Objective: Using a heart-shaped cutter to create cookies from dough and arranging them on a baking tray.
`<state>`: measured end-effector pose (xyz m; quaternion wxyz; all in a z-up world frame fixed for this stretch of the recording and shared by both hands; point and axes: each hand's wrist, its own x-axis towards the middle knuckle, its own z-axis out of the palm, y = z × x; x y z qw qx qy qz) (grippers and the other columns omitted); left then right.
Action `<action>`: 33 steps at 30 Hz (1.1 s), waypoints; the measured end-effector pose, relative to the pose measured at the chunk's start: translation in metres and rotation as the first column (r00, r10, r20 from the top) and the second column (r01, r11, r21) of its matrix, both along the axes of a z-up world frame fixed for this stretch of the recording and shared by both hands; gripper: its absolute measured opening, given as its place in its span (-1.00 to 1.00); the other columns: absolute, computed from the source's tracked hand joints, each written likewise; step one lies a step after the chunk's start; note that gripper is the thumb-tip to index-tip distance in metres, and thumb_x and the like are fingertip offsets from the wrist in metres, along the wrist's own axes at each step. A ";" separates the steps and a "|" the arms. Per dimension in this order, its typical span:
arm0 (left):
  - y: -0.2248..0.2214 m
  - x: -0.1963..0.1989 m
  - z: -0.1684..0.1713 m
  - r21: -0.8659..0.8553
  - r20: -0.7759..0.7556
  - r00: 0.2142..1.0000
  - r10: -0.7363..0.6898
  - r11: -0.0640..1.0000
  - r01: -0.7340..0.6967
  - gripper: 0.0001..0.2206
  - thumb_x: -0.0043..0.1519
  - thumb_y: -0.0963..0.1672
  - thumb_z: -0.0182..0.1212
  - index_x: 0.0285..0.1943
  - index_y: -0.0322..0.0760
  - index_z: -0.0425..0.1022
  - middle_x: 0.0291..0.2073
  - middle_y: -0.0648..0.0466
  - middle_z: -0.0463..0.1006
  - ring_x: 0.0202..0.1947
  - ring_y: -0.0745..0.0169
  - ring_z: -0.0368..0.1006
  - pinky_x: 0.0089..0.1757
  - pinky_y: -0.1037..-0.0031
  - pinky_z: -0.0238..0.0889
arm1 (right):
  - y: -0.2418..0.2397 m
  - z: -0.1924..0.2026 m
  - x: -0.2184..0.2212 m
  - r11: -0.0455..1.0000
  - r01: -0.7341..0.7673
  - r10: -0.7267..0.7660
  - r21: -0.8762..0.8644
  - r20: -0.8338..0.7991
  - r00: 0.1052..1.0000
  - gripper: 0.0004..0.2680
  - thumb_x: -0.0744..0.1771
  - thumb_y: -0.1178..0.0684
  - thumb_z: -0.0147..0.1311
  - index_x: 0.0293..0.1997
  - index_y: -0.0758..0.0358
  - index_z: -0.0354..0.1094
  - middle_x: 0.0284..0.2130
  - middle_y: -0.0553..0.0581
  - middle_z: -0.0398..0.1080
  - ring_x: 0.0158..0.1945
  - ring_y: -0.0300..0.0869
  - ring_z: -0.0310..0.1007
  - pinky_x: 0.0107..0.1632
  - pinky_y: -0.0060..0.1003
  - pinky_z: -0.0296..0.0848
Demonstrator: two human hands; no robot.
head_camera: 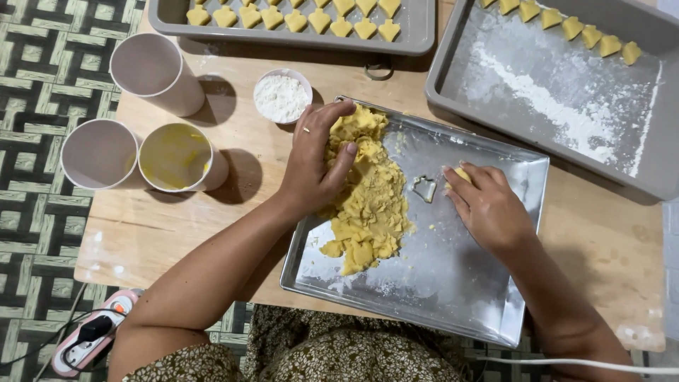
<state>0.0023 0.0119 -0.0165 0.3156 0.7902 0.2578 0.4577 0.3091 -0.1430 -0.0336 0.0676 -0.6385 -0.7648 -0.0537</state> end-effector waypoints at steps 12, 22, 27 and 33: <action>0.005 0.000 -0.004 0.018 -0.005 1.000 -0.015 1.000 0.015 -0.54 0.40 -0.11 0.02 0.50 -0.20 0.13 0.24 -0.03 0.41 0.34 -0.08 0.24 0.33 -0.25 -0.28 | 0.006 0.045 -0.009 0.986 -0.088 0.043 -0.139 -0.298 0.953 -0.73 0.35 0.07 0.14 0.21 0.09 0.46 0.10 0.30 0.47 0.25 0.20 0.38 0.27 -0.01 0.38; 0.000 -0.002 0.005 0.031 -0.006 1.000 -0.022 0.999 0.022 -0.54 0.40 -0.14 0.02 0.50 -0.26 0.12 0.25 -0.04 0.37 0.36 -0.08 0.21 0.35 -0.19 -0.35 | 0.002 0.029 0.001 0.995 -0.024 -0.003 -0.101 -0.256 0.967 -0.62 0.35 -0.06 0.21 0.30 0.20 0.38 0.06 0.25 0.49 0.17 0.09 0.45 0.25 -0.07 0.37; -0.007 -0.002 0.022 0.027 -0.068 0.998 0.007 1.000 -0.005 -0.64 0.45 -0.12 0.00 0.43 -0.15 0.16 0.21 -0.02 0.46 0.29 -0.01 0.36 0.39 -0.12 -0.11 | 0.005 0.026 -0.001 0.991 -0.093 0.060 -0.092 -0.307 0.950 -0.63 0.38 0.00 0.14 0.35 0.28 0.33 0.12 0.21 0.47 0.18 0.07 0.35 0.21 -0.06 0.36; -0.006 -0.002 0.024 0.047 -0.053 0.999 -0.001 0.999 0.004 -0.65 0.44 -0.13 0.01 0.41 -0.20 0.18 0.18 -0.06 0.46 0.25 -0.02 0.37 0.34 -0.02 -0.01 | 0.007 0.027 0.005 0.981 -0.172 0.132 -0.084 -0.356 0.925 -0.64 0.37 0.02 0.15 0.33 0.22 0.31 0.06 0.20 0.49 0.15 0.04 0.37 0.15 -0.07 0.41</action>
